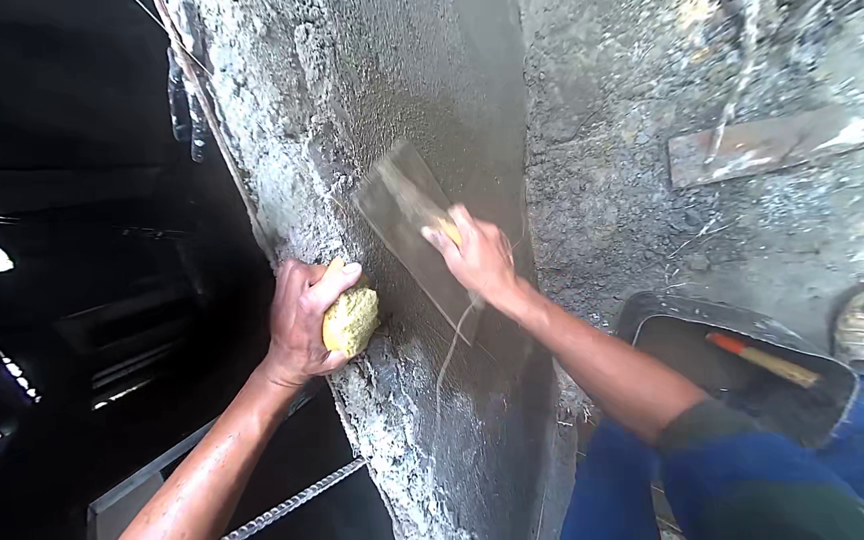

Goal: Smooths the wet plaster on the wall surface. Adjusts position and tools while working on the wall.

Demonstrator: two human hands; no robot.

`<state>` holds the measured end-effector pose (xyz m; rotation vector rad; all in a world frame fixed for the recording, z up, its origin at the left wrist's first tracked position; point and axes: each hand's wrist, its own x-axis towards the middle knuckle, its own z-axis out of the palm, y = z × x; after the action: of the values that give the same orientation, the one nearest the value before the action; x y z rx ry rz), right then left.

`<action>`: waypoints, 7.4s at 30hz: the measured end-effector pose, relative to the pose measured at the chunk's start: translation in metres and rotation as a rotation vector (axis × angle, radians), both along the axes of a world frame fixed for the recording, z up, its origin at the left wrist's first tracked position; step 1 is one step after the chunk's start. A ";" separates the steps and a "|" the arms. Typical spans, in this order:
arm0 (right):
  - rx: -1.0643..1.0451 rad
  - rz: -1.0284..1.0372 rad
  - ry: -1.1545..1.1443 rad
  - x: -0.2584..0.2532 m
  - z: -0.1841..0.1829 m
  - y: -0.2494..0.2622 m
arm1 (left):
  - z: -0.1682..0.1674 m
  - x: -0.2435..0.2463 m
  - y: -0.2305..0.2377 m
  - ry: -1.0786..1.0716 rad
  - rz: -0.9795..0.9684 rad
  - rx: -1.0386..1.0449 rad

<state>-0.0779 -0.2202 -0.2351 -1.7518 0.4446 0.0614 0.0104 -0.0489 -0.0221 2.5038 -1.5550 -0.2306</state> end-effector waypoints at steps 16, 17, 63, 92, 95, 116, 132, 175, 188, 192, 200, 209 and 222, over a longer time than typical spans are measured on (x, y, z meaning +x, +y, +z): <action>0.221 0.151 0.481 -0.176 -0.059 0.056 | 0.003 -0.002 -0.004 -0.007 -0.005 0.038; 0.249 0.177 0.535 -0.209 -0.059 0.067 | 0.003 -0.003 -0.005 -0.003 -0.007 0.033; -0.775 1.130 1.052 -0.393 -0.019 -0.233 | -0.242 -0.535 -0.013 1.219 1.610 -0.133; 0.080 -0.136 0.756 -0.445 0.015 -0.349 | -0.090 -0.247 -0.134 0.429 0.936 0.425; 0.031 -0.141 0.728 -0.446 0.014 -0.368 | -0.072 -0.257 -0.143 0.566 0.710 0.563; 0.917 -0.267 0.471 -0.177 -0.059 0.004 | 0.035 0.004 -0.048 -0.089 -0.072 0.251; 0.539 -0.141 0.210 0.028 -0.056 -0.009 | 0.002 0.024 -0.034 0.007 0.024 -0.118; 0.295 -0.068 0.318 0.016 -0.109 -0.010 | -0.001 0.025 -0.033 0.091 0.068 -0.112; 0.319 -0.002 0.470 -0.049 -0.133 0.008 | 0.000 0.026 -0.032 0.083 0.072 -0.107; 0.242 -0.043 0.161 -0.022 -0.065 0.000 | -0.001 0.023 -0.038 0.046 0.055 -0.110; 0.402 0.003 0.490 -0.125 -0.128 0.033 | -0.002 0.024 -0.037 0.042 0.049 -0.107; 0.259 -0.037 0.117 -0.044 -0.042 0.010 | -0.001 0.024 -0.040 0.036 0.068 -0.112; 0.348 -0.057 0.336 0.000 -0.122 -0.006 | 0.001 0.025 -0.033 0.031 0.100 -0.078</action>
<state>-0.0782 -0.2261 -0.3571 -1.3865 0.6846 0.3752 0.0353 -0.0822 -0.0215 2.4968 -1.3953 -0.1898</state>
